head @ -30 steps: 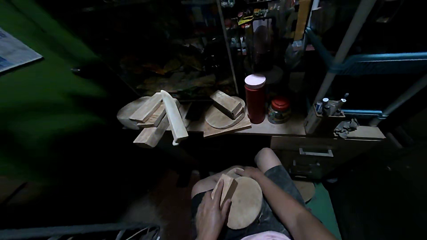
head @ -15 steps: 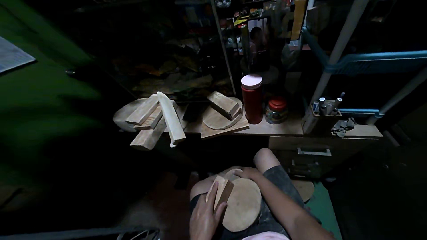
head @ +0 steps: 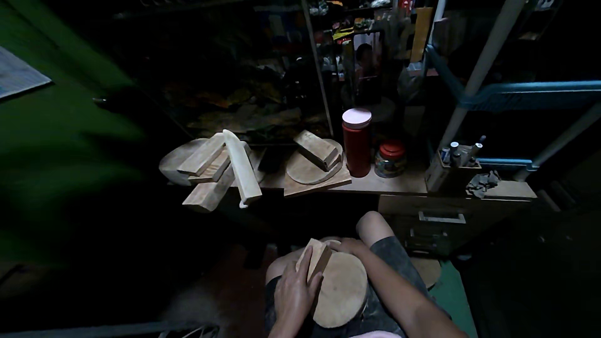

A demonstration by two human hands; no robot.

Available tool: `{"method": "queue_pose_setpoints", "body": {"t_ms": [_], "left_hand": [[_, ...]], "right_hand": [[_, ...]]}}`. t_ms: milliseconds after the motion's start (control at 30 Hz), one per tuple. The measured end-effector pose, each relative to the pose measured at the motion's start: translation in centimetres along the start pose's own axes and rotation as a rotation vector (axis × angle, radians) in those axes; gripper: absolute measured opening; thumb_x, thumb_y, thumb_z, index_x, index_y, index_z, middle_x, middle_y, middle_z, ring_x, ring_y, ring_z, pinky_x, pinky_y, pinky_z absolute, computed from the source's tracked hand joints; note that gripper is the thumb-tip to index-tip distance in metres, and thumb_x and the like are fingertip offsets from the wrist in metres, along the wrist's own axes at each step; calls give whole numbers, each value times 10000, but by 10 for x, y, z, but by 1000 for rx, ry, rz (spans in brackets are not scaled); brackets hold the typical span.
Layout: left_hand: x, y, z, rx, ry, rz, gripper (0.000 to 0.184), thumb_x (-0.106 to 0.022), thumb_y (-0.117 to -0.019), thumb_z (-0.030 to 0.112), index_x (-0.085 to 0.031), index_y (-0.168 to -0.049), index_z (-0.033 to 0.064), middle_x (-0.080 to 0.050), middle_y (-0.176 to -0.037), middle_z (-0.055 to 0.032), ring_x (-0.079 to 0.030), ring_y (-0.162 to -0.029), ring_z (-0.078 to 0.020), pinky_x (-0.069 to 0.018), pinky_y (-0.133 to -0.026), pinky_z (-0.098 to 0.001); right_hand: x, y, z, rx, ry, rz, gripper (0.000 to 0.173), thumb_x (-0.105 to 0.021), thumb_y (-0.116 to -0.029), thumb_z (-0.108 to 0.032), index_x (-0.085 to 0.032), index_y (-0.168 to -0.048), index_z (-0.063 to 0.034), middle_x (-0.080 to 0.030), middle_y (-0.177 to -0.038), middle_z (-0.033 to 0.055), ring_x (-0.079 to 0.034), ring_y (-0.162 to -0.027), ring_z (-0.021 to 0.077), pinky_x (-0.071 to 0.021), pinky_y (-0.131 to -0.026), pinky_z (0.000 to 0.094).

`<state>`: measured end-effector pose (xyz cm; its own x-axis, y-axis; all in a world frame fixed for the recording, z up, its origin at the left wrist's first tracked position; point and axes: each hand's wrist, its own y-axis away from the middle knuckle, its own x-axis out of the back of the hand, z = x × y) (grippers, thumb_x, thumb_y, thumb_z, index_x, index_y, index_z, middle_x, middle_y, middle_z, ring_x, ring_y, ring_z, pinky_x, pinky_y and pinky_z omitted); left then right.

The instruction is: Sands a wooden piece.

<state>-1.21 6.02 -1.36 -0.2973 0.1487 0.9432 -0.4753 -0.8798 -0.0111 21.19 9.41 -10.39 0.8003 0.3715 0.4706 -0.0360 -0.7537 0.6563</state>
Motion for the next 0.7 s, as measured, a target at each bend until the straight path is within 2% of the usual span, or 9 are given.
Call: {"method": "queue_pose_setpoints", "body": {"t_ms": [67,167,233,367,467,600,700], "left_hand": [[1,-9,4,4,-9,-32,716,-723,-937,400,-434,-1577,262,-615,-1315,-290,-617,-1164,-490,-490,-975,-623],[2,-11,2,-24,-2,-11,725,-741,-923,399,-448,-1570,253,-637,-1260,-294,-635,-1116,-490,-511,-933,-621],[3,-5,-5,-22,32,-21,739,-746,-920,395,-439,-1575,242,-619,-1279,-310,-630,-1119,-506,-521,-904,-638],[11,11,-19,57,64,-89,792,-741,-924,413,-373,-1606,252,-586,-1325,-313,-641,-1100,-505,-532,-894,-648],[20,28,-26,108,85,-119,805,-727,-936,419,-350,-1616,211,-582,-1327,-327,-625,-1135,-515,-512,-931,-657],[21,41,-33,119,98,-89,792,-728,-934,427,-377,-1605,193,-601,-1284,-338,-632,-1102,-527,-509,-921,-664],[20,37,-28,117,76,-68,754,-736,-927,410,-420,-1586,221,-603,-1282,-327,-632,-1094,-521,-507,-898,-669]], "right_hand": [[-1,-3,-1,2,9,2,806,-339,-1041,-688,-508,-1511,-55,-486,-1554,225,-428,-1474,386,-305,-1197,639],[0,0,-2,-8,2,14,828,-335,-1034,-702,-503,-1515,-49,-480,-1558,229,-423,-1477,386,-302,-1203,635],[-1,4,-3,-17,13,20,865,-336,-1019,-728,-508,-1505,-33,-488,-1550,232,-433,-1470,386,-312,-1198,629],[0,4,-3,-38,10,15,867,-349,-1006,-745,-488,-1532,-70,-472,-1567,220,-415,-1482,383,-298,-1206,628],[-2,1,-2,-55,1,20,906,-374,-991,-758,-521,-1488,-15,-487,-1545,243,-434,-1465,393,-315,-1194,629],[-1,1,-3,-66,-2,10,890,-369,-999,-748,-508,-1502,-28,-478,-1557,233,-424,-1474,387,-307,-1196,633],[1,2,-4,-66,-7,2,893,-363,-1001,-747,-520,-1490,-16,-481,-1552,238,-425,-1472,391,-311,-1196,630]]}}
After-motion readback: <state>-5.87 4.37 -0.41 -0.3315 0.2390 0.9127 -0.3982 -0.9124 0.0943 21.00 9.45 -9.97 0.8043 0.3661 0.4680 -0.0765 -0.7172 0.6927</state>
